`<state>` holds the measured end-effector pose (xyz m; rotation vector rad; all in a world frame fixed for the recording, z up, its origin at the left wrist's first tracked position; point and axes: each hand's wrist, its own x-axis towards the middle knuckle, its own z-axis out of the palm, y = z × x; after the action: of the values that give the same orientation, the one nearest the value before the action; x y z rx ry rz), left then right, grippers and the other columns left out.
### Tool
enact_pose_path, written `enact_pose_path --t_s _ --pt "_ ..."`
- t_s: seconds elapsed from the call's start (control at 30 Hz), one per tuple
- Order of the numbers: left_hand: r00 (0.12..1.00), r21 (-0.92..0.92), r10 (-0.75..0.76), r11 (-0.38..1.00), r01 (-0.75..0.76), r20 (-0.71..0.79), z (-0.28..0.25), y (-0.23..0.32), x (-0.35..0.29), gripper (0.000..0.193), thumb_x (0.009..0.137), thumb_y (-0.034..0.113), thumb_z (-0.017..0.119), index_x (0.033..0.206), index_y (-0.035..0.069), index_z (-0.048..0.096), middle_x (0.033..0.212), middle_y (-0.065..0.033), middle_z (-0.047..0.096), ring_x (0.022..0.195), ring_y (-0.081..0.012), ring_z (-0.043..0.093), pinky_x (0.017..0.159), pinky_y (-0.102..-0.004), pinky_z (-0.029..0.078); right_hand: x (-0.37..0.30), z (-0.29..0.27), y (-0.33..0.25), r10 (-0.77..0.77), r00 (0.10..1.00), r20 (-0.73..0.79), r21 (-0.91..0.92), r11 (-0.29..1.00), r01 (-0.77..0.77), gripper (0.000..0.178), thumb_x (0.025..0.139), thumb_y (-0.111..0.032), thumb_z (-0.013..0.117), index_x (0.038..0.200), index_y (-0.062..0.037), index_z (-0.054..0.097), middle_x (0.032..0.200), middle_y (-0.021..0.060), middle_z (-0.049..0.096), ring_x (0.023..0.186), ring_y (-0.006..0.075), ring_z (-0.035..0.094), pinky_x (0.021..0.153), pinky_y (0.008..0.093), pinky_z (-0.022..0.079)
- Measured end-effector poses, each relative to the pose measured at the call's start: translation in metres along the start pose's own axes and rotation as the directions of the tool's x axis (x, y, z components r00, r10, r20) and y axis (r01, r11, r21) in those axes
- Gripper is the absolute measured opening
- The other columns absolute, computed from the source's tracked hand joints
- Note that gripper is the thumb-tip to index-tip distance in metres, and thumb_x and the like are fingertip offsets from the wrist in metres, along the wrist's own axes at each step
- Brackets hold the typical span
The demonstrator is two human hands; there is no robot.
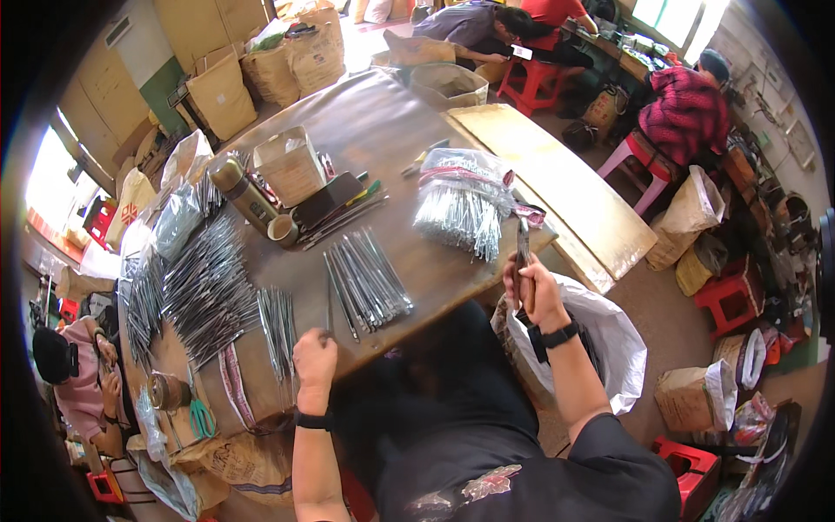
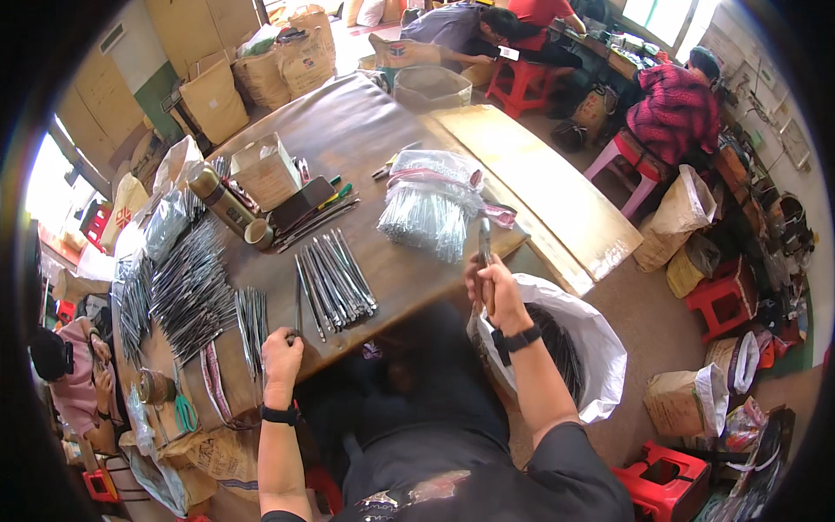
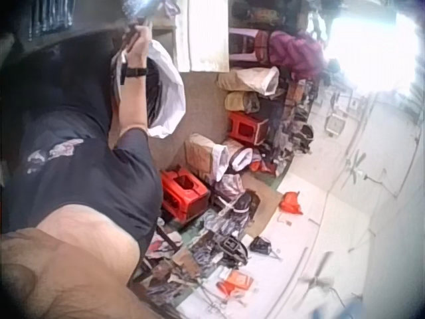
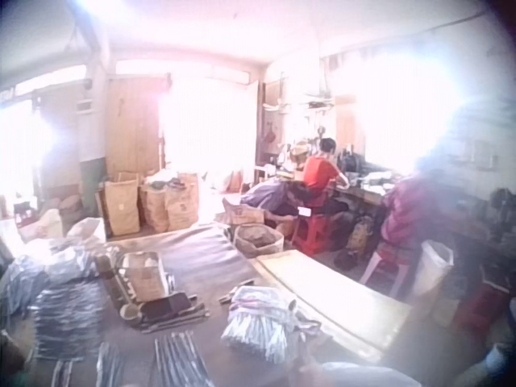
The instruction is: The person repeatedly picks up thin metal rods from a table, uses pliers to cut them into shorter pieces, and places the cut pieces back on the table. The person handles the rods one at a time and maintains a steady cutting rhythm throughout the clip.
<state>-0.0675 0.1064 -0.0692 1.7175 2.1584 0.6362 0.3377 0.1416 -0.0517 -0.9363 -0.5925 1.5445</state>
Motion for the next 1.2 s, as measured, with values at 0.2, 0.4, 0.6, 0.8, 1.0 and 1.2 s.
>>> enact_pose_path --t_s 0.2,0.4,0.6,0.8,1.0,1.2 --pt "0.894 -0.786 -0.190 0.427 0.447 0.406 -0.010 -0.012 -0.004 0.017 0.080 0.001 0.063 0.095 -0.007 0.060 0.080 -0.0102 0.064 0.069 -0.0194 0.066 0.060 -0.0249 0.052 0.069 -0.022 -0.013 -0.299 0.952 -0.067 -0.688 0.705 0.173 0.013 0.076 -0.005 0.063 0.086 -0.0035 0.055 0.064 0.0014 0.054 0.051 0.0111 0.052 0.047 0.0247 0.044" --pt "0.828 -0.815 -0.142 0.154 0.559 0.542 -0.017 -0.013 -0.011 0.019 0.083 -0.001 0.060 0.101 -0.003 0.057 0.082 -0.0096 0.065 0.071 -0.0204 0.066 0.060 -0.0245 0.054 0.111 -0.021 -0.004 -0.429 0.896 -0.112 -0.809 0.563 0.169 0.014 0.075 -0.001 0.063 0.086 -0.0006 0.054 0.068 0.0020 0.053 0.052 0.0090 0.051 0.043 0.0241 0.041" --pt "0.823 -0.816 -0.149 0.116 0.566 0.549 -0.045 -0.029 -0.044 0.028 0.083 0.001 0.060 0.111 -0.001 0.057 0.083 -0.0073 0.065 0.069 -0.0173 0.066 0.056 -0.0208 0.054 0.044 -0.024 -0.019 -0.105 0.973 -0.205 -0.540 0.841 -0.023 0.024 0.080 -0.001 0.062 0.104 0.0012 0.058 0.072 0.0034 0.058 0.055 0.0126 0.055 0.050 0.0281 0.047" --pt "0.829 -0.835 -0.109 -0.022 0.550 0.549 -0.068 -0.025 -0.057 0.032 0.082 -0.002 0.059 0.113 0.002 0.058 0.081 -0.0061 0.064 0.065 -0.0148 0.064 0.048 -0.0175 0.049 0.033 -0.032 -0.025 0.256 0.966 -0.042 0.144 0.958 -0.248 0.017 0.092 -0.014 0.058 0.101 0.0005 0.060 0.072 0.0066 0.060 0.065 0.0173 0.060 0.061 0.0329 0.052" --pt "0.872 -0.872 -0.011 -0.052 0.488 0.489 -0.058 -0.002 -0.059 0.030 0.084 -0.006 0.056 0.113 -0.001 0.058 0.088 -0.0104 0.066 0.078 -0.0212 0.069 0.059 -0.0206 0.058 0.060 -0.005 -0.022 0.294 0.943 0.155 0.549 0.768 -0.329 0.008 0.088 -0.009 0.060 0.088 -0.0013 0.058 0.076 0.0056 0.061 0.067 0.0169 0.061 0.061 0.0314 0.053" --pt "0.863 -0.863 -0.044 0.006 0.505 0.504 -0.054 0.012 -0.071 0.030 0.079 -0.006 0.062 0.108 0.000 0.058 0.091 -0.0108 0.066 0.083 -0.0277 0.069 0.065 -0.0257 0.059 0.009 0.041 -0.006 0.243 0.969 -0.034 0.148 0.960 -0.236 0.008 0.089 -0.011 0.060 0.090 -0.0034 0.059 0.076 0.0066 0.063 0.069 0.0202 0.063 0.064 0.0346 0.054"
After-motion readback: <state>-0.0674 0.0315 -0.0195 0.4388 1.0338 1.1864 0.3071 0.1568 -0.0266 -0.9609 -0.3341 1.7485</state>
